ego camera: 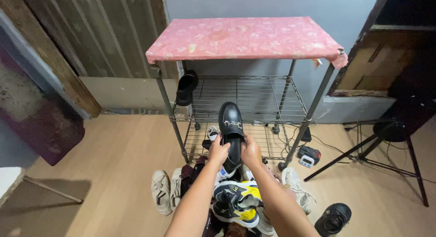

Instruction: The person gathers shoes from the floor and places them in pairs on a two-tier metal shoe rack. They handle black shoes, yellow sneakers, white sneakers, and maroon flats, arranging them on the lower and upper shelves and the top surface.

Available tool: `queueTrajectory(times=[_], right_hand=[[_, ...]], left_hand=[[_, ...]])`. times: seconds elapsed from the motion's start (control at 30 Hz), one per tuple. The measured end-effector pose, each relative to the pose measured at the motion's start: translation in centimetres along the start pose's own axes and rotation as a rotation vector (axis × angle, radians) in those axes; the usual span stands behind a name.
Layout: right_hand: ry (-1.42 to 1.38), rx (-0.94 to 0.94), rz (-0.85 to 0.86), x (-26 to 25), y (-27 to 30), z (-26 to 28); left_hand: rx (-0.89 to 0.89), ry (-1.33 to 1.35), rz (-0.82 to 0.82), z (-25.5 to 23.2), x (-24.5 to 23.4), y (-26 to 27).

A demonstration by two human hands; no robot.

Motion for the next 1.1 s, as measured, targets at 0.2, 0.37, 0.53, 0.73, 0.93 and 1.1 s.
queueTrajectory(times=[0.2,0.37,0.53,0.73,0.93,1.1], right_hand=[[0.072,0.086,-0.016,0.1,-2.6,0.5],[0.109,0.104,-0.039,-0.1,-4.7,1.5],[0.109,0.111,-0.041,-0.4,-5.9,2.9],[0.05,0.009,0.094,-1.0,-7.1,6.0],[-0.115,-0.1,0.218,-0.5,-5.7,8.6],[-0.012,-0.506,0.176,-0.2,-2.7,8.8]], left_hand=[[-0.041,-0.068,0.049,-2.8,-0.8,1.6],[0.001,-0.181,0.078,-3.2,-1.1,2.7],[0.074,-0.14,0.078,-4.1,-1.8,1.6],[0.068,0.051,-0.028,-3.7,-3.1,-1.1],[0.009,0.181,-0.084,-2.3,-4.0,-5.2],[-0.034,0.146,-0.094,-1.8,-4.8,-8.4]])
Point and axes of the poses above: each hand's wrist, its own y-axis away from the middle knuckle, its own x-axis out of the palm, z = x × y, the point moved 2 cm from there along -y, towards the middle knuckle, and after that the axes turned 14 degrees about z, right-handed, at the moved point
